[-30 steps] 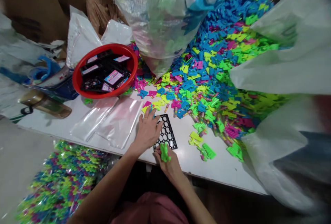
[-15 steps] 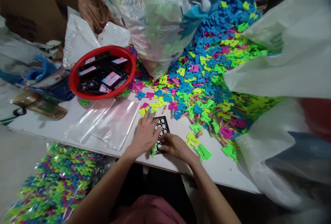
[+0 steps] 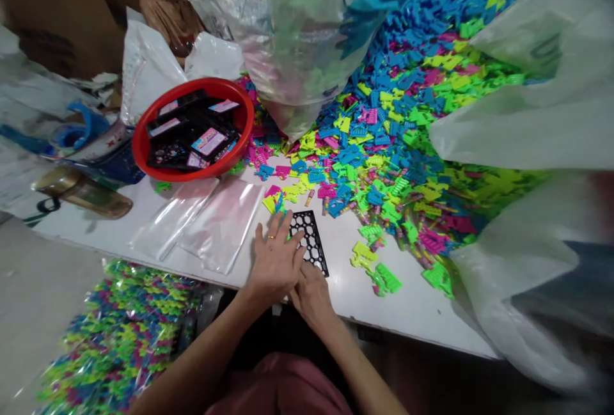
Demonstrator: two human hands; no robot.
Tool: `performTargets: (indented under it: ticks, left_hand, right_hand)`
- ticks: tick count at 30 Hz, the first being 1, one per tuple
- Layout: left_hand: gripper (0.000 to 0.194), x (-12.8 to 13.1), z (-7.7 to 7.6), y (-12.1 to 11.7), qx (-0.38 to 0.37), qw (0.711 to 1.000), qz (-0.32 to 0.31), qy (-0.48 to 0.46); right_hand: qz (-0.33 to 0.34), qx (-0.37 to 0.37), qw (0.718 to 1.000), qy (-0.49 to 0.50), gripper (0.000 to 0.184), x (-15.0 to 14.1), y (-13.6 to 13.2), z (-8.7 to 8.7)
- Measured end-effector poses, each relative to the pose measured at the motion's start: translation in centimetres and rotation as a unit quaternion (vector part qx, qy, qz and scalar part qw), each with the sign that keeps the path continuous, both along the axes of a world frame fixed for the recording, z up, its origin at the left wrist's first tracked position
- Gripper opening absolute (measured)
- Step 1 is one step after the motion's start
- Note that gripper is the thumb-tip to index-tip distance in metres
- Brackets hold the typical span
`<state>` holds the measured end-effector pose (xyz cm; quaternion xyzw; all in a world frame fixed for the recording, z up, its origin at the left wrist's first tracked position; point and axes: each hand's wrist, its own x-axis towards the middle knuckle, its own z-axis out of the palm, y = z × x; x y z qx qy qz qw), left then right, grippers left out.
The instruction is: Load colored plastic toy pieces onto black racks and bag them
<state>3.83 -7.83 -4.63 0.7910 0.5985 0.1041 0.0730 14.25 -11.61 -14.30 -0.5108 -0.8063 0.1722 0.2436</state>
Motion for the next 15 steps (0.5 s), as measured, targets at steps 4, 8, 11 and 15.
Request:
performTargets:
  ticks: [4,8,11,15]
  left_hand:
    - [0.035,-0.2,-0.2,-0.3,0.015,1.000,0.004,-0.009]
    - [0.038,-1.7,0.7,1.2,0.053,0.994,0.006,-0.097]
    - [0.045,-2.5,1.4,5.2,0.074,0.981,0.090,-0.155]
    - [0.045,-1.1,1.0,10.1,-0.025,0.986,0.109,-0.125]
  right_hand:
    - [0.030,-0.051,0.997,0.054,0.015,0.9,0.6,0.9]
    - [0.109,-0.199,0.967,0.117,0.014,4.8,4.4,4.0]
    - [-0.053,-0.144,0.988,0.011,0.020,6.8,9.8,6.2]
    - [-0.229,-0.119,0.957,-0.133,0.035,6.0,15.9,7.1]
